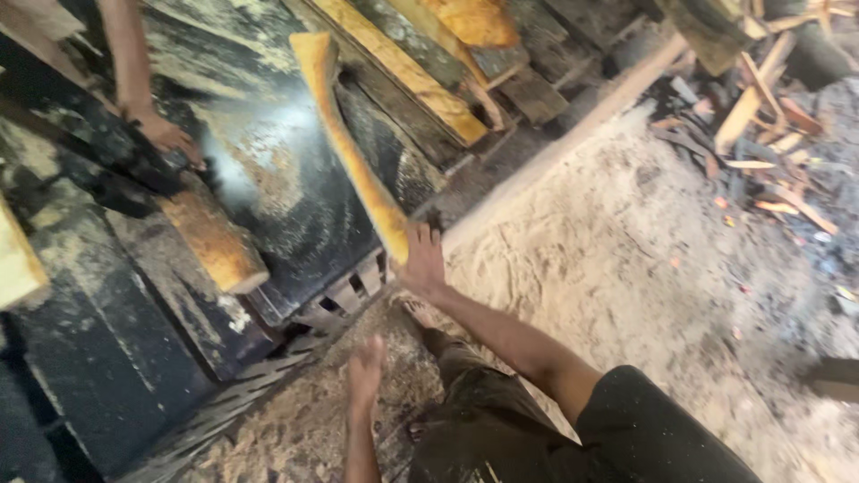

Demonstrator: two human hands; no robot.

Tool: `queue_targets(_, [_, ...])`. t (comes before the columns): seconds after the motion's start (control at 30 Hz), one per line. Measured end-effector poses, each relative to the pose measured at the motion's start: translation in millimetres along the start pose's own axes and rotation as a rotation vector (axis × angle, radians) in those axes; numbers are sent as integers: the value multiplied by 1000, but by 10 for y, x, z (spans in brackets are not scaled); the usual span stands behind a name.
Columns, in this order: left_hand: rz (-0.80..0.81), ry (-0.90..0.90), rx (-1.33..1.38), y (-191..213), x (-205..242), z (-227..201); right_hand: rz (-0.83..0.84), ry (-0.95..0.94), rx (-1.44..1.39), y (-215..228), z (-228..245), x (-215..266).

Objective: The person feeds wood planks into a processing machine and retrieves the boards on the other side.

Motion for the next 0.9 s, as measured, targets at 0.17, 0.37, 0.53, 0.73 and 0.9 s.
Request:
queue_targets(0.17, [164, -74, 312, -370, -72, -541, 126, 140, -22, -183, 57, 1387])
queue_targets(0.37, [164, -90, 402, -335, 108, -344, 301, -138, -623, -497, -31, 1578])
queue_targets(0.53, [134, -79, 514, -422, 487, 419, 240, 83, -590, -635, 171, 1327])
queue_targets(0.73, [9, -161, 797, -536, 1040, 1605, 482, -127, -708, -899, 528, 2004])
queue_targets(0.9, [-75, -213, 511, -601, 1534, 1912, 752, -218, -685, -1051, 606, 2437])
Point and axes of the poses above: each hand's wrist, its own x-axis away from the middle knuckle, its own y-axis out of the back of the hand, z = x × y, the point moved 5 cm from there along -x, towards the middle knuckle, and after that the axes turned 12 degrees about z, right-handed, at the moved point
